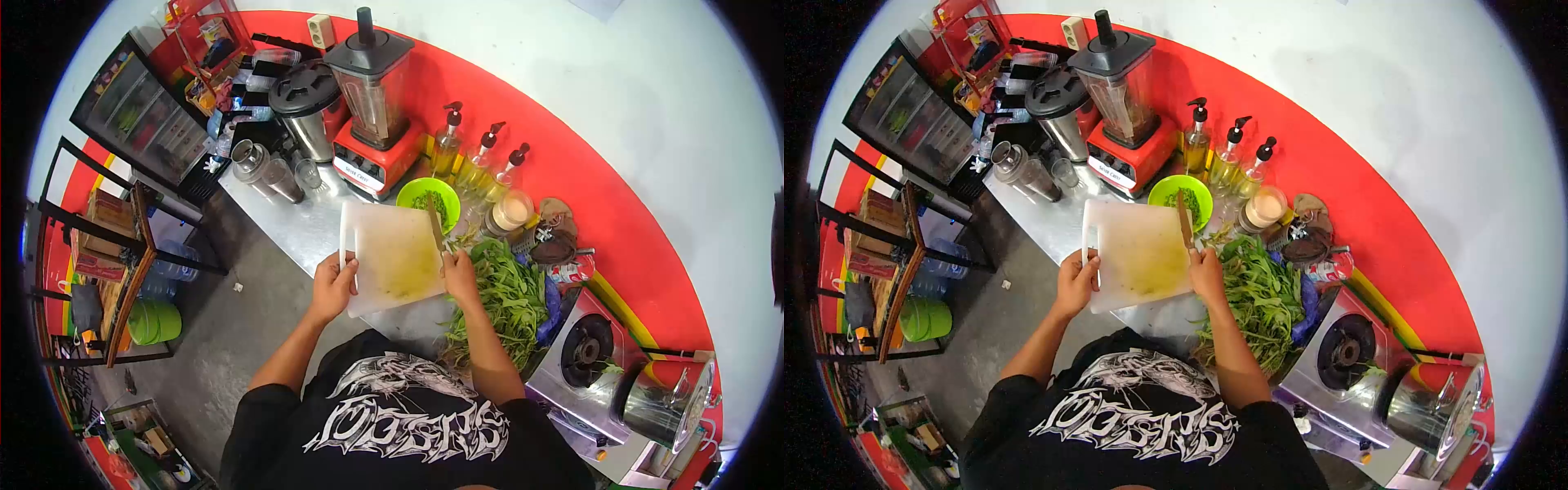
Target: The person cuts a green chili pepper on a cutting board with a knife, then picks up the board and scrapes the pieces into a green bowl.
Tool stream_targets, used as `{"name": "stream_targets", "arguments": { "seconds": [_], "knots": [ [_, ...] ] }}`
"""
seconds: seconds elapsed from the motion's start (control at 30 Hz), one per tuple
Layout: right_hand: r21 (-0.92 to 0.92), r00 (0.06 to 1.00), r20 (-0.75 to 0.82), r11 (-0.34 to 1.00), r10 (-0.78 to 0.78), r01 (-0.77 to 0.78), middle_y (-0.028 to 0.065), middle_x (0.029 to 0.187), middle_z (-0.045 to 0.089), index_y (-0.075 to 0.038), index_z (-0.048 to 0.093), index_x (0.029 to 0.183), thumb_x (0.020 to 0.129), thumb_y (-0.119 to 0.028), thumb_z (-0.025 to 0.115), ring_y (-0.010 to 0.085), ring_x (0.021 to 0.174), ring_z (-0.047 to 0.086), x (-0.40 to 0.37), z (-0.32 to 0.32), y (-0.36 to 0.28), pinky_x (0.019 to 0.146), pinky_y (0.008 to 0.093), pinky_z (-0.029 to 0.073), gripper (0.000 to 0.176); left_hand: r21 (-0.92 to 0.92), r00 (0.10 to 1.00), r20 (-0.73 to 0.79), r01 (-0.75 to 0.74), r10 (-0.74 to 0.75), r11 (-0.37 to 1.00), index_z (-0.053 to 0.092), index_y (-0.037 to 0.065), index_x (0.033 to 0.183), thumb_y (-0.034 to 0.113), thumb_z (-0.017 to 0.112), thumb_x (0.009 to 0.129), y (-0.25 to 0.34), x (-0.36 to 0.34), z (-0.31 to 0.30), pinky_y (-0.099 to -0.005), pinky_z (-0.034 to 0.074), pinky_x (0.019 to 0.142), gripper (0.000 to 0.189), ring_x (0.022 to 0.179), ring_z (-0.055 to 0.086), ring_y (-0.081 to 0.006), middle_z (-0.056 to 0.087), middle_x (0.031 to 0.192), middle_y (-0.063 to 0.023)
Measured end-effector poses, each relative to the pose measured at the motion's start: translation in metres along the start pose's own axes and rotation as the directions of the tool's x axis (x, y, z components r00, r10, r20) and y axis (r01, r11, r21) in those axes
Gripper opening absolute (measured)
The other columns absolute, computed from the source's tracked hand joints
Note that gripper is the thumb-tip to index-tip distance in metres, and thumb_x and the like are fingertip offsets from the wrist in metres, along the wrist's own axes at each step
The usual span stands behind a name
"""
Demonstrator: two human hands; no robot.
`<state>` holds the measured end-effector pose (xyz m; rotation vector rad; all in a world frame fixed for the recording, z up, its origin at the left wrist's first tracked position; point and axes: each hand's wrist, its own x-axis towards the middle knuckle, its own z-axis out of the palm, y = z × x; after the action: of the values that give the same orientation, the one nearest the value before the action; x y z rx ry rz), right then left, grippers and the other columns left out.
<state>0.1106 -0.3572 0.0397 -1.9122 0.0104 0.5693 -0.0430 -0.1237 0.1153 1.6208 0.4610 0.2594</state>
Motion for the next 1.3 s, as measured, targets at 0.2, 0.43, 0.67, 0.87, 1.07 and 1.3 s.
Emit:
{"name": "stream_targets", "arguments": {
  "seconds": [0.2,0.43,0.67,0.87,1.07,1.3],
  "knots": [
    [-0.038,0.999,0.044,0.999,0.0,0.002,0.0064,0.063,0.047,-0.008,0.04,0.089,0.107,-0.031,0.051,0.0194,0.043,0.047,-0.025,-0.02,0.024,0.044,0.0405,0.042,0.032,-0.092,1.0,-0.001,0.031,-0.031,0.995,0.062,-0.006,0.099,0.011,0.055,0.102,-0.01,0.014,-0.009,-0.0254,0.044,0.047,0.019,0.05,0.052,-0.0085,0.059,0.075,-0.0034],
    [-0.041,0.996,-0.039,0.996,-0.086,0.085,0.0059,0.074,0.053,-0.007,0.04,0.097,0.101,-0.019,0.06,0.0108,0.052,0.045,-0.028,-0.051,0.016,0.041,0.0307,0.041,0.023,-0.005,0.999,0.018,0.049,-0.048,0.999,0.063,-0.006,0.101,0.011,0.056,0.102,0.004,0.019,-0.018,-0.0244,0.044,0.048,0.019,0.05,0.051,-0.0074,0.059,0.073,-0.0019],
    [-0.265,0.874,-0.152,0.871,-0.462,0.415,0.0249,0.107,0.066,-0.005,0.047,0.128,0.083,-0.003,0.066,0.0447,0.096,0.065,0.014,-0.036,0.0,0.083,0.05,0.05,0.049,-0.049,0.996,0.061,0.063,-0.06,0.997,0.066,-0.004,0.1,0.013,0.058,0.101,0.011,0.013,-0.024,-0.0234,0.042,0.047,0.018,0.049,0.049,-0.0064,0.059,0.071,-0.0013],
    [-0.339,0.814,-0.11,0.791,-0.571,0.509,0.0278,0.113,0.064,-0.002,0.048,0.128,0.081,0.0,0.065,0.048,0.107,0.061,0.029,-0.005,-0.019,0.089,0.0525,0.049,0.05,-0.07,0.997,0.039,0.073,-0.07,0.995,0.066,-0.004,0.1,0.013,0.059,0.1,0.007,0.001,-0.027,-0.0243,0.041,0.047,0.019,0.048,0.048,-0.0068,0.058,0.066,-0.0002],
    [-0.365,0.801,-0.08,0.765,-0.593,0.53,0.0245,0.121,0.063,-0.003,0.054,0.125,0.082,0.003,0.063,0.0453,0.112,0.06,0.022,0.01,-0.028,0.094,0.0495,0.05,0.044,-0.107,0.999,0.02,0.046,-0.044,0.993,0.067,-0.004,0.102,0.014,0.057,0.102,0.004,-0.005,-0.028,-0.0223,0.039,0.047,0.021,0.049,0.048,-0.0056,0.059,0.069,0.0002],
    [-0.4,0.812,-0.125,0.778,-0.57,0.484,0.0244,0.115,0.063,0.0,0.057,0.123,0.082,0.003,0.063,0.045,0.106,0.062,0.009,0.003,-0.015,0.089,0.0505,0.051,0.041,-0.201,0.998,0.052,0.036,-0.026,0.979,0.067,-0.005,0.104,0.013,0.057,0.102,-0.004,0.002,-0.023,-0.0223,0.037,0.047,0.021,0.049,0.045,-0.0053,0.058,0.069,0.0004]
  ]
}}
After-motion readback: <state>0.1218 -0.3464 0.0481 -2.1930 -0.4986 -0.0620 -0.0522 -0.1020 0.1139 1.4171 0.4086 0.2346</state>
